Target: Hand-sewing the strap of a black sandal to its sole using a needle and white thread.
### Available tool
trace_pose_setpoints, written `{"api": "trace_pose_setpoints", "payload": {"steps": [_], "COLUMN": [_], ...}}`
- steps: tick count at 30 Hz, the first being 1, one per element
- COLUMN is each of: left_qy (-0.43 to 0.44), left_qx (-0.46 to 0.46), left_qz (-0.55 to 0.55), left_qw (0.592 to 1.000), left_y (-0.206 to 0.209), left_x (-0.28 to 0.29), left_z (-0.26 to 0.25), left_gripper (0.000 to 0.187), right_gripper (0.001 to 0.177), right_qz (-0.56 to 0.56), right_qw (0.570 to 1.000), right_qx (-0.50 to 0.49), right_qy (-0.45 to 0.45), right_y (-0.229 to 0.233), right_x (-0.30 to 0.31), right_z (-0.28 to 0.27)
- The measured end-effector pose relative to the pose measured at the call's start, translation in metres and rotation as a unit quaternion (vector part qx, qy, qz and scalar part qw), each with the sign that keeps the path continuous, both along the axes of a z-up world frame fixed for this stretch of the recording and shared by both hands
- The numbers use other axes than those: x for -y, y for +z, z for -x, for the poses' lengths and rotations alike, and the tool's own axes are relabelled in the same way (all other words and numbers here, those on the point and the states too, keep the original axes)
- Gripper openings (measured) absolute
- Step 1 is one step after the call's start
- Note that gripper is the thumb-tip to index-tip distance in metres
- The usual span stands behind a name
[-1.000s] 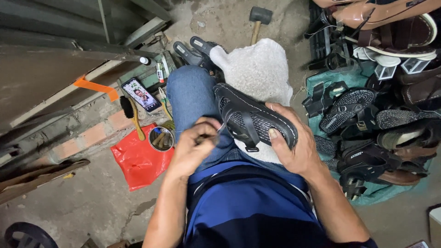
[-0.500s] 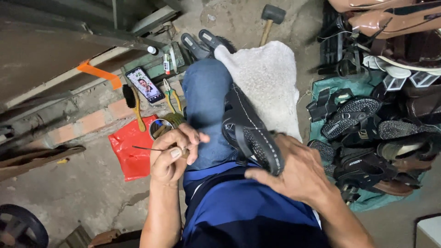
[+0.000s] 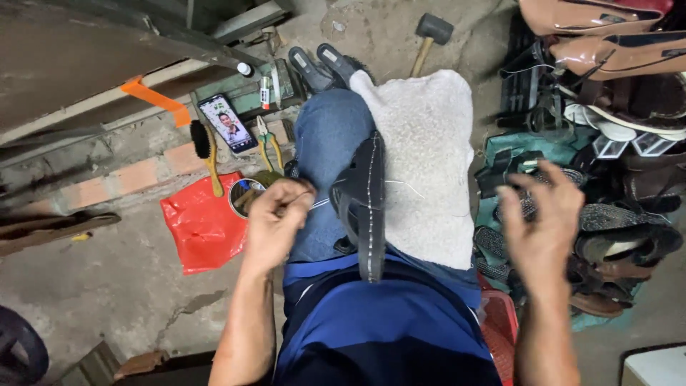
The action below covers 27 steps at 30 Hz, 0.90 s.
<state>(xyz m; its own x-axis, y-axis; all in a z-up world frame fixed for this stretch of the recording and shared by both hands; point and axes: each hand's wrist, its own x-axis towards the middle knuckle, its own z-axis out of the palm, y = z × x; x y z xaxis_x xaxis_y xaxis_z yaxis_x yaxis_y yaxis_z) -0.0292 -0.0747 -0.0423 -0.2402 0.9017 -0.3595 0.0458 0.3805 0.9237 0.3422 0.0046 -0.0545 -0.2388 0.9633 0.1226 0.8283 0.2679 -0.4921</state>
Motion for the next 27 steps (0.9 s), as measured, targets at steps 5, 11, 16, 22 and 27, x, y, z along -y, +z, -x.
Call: {"api": "trace_pose_setpoints", "payload": {"steps": [5,11,16,22,27], "left_qy": [-0.103,-0.162,-0.186,-0.184,-0.222], "left_qx": [-0.080,-0.098,-0.078,-0.071,-0.037], "left_qz": [0.033,0.119,0.044,-0.006,-0.022], "left_qw": [0.991,0.975,0.979,0.980,0.974], "left_y": [-0.003,0.009,0.007,0.001,0.004], "left_x": [0.007,0.015,0.014,0.008,0.004], "left_z": [-0.017,-0.023,-0.033,-0.049,-0.057], "left_gripper": [0.023,0.040,0.036,0.033,0.041], "right_gripper": [0.040,0.013,0.019,0.049,0.111], "right_qz": [-0.055,-0.027,0.242,0.258,0.319], "right_qw": [0.988,0.972,0.874,0.798,0.915], "right_qx": [-0.017,-0.058,-0.370,-0.533,-0.178], "right_qy": [0.146,0.227,0.202,0.110,0.170], "right_y": [0.011,0.033,0.042,0.051,0.069], "right_x": [-0.003,-0.005,0.012,0.021,0.002], "right_z": [0.090,0.108,0.073,0.051,0.054]}}
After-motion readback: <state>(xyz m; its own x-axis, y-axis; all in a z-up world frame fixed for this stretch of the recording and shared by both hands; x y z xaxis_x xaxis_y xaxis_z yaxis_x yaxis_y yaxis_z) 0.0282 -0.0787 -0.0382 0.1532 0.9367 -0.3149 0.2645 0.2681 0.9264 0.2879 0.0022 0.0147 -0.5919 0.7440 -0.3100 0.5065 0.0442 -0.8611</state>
